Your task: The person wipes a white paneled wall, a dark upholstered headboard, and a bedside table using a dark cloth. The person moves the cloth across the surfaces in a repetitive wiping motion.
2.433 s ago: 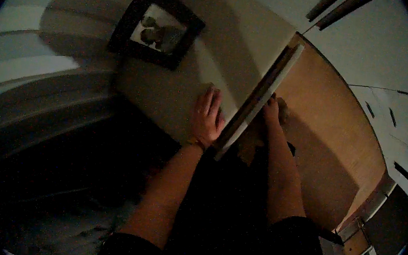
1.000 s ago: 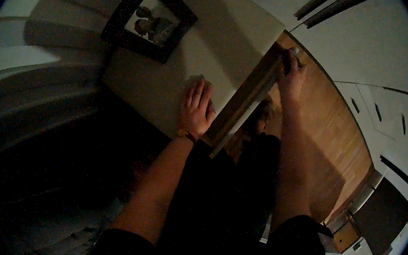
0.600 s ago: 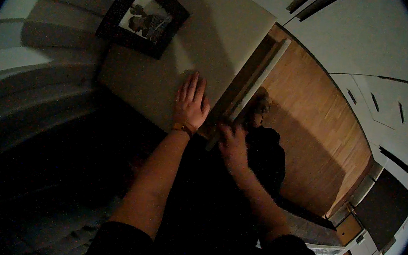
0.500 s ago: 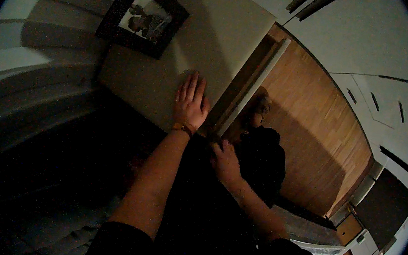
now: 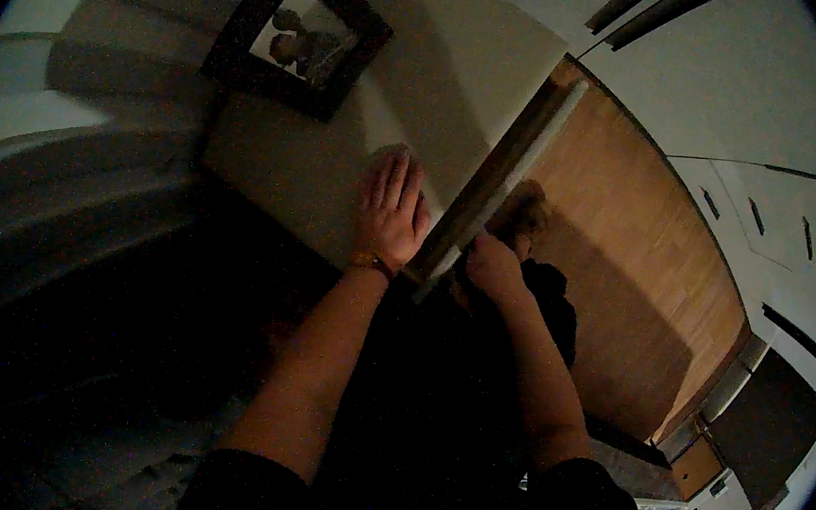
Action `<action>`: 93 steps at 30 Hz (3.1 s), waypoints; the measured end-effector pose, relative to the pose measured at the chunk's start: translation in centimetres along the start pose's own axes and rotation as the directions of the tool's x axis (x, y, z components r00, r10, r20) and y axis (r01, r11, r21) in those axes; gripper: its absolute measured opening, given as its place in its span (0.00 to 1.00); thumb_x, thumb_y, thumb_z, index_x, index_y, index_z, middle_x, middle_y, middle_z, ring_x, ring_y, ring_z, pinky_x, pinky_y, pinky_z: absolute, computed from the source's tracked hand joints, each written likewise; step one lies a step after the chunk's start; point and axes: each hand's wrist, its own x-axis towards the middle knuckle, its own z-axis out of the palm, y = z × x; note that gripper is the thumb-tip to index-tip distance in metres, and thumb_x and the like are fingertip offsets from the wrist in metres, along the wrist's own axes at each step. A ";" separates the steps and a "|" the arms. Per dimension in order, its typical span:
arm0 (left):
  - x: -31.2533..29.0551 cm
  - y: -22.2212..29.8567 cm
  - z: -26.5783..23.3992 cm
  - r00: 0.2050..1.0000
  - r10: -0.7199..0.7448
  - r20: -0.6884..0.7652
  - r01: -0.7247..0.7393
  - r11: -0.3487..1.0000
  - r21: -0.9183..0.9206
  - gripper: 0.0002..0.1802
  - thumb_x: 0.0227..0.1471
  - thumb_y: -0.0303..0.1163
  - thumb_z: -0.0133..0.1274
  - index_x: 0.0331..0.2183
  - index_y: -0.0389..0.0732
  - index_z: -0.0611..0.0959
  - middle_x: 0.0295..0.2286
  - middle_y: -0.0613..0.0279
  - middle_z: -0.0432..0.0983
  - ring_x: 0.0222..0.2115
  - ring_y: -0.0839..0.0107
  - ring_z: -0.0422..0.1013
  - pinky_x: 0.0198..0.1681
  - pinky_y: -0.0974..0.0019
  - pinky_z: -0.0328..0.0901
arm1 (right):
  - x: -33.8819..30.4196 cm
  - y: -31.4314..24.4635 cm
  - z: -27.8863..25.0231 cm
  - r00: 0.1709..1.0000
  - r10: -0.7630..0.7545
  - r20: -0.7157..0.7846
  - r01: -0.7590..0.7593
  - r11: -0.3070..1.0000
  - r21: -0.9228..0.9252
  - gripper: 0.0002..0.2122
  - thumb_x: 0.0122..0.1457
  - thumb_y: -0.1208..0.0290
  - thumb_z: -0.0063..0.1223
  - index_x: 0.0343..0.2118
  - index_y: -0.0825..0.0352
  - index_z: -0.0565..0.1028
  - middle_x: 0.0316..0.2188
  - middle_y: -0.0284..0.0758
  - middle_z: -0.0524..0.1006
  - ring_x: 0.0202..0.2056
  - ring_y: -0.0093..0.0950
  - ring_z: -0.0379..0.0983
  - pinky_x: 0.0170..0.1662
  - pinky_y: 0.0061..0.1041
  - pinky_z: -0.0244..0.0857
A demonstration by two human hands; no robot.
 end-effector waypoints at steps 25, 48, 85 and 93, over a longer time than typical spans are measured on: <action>-1.5 -0.1 1.5 1.000 0.018 -0.025 -0.018 1.000 0.000 0.29 0.52 0.36 0.45 0.56 0.39 0.66 0.59 0.50 0.55 0.59 0.49 0.53 0.61 0.45 0.49 | 5.7 -4.5 0.6 0.912 0.384 0.143 -0.406 0.894 0.188 0.17 0.57 0.66 0.44 0.46 0.68 0.72 0.41 0.49 0.76 0.42 0.48 0.73 0.44 0.43 0.68; -5.2 -2.3 1.8 1.000 0.020 0.005 -0.020 0.995 0.093 0.28 0.54 0.35 0.44 0.56 0.40 0.66 0.60 0.51 0.54 0.61 0.51 0.51 0.62 0.46 0.48 | 9.7 8.1 23.9 0.955 0.206 0.215 -0.280 0.870 0.407 0.19 0.55 0.67 0.52 0.50 0.67 0.71 0.44 0.47 0.75 0.48 0.43 0.71 0.50 0.38 0.65; -3.8 -1.2 2.2 0.998 0.065 -0.006 -0.065 0.998 0.001 0.29 0.53 0.35 0.44 0.57 0.39 0.65 0.60 0.50 0.53 0.61 0.49 0.50 0.61 0.46 0.48 | 17.5 8.8 3.6 0.555 0.404 -0.727 0.277 0.734 0.620 0.22 0.59 0.76 0.46 0.57 0.69 0.61 0.53 0.41 0.67 0.52 0.37 0.63 0.56 0.34 0.57; -3.8 -0.2 1.5 0.999 0.032 0.017 -0.032 0.999 0.003 0.28 0.53 0.36 0.46 0.55 0.40 0.67 0.60 0.51 0.55 0.60 0.50 0.52 0.61 0.46 0.50 | 17.9 12.6 11.8 0.686 0.446 -0.574 0.107 0.719 0.686 0.21 0.58 0.69 0.50 0.54 0.66 0.67 0.54 0.46 0.65 0.53 0.43 0.63 0.55 0.39 0.60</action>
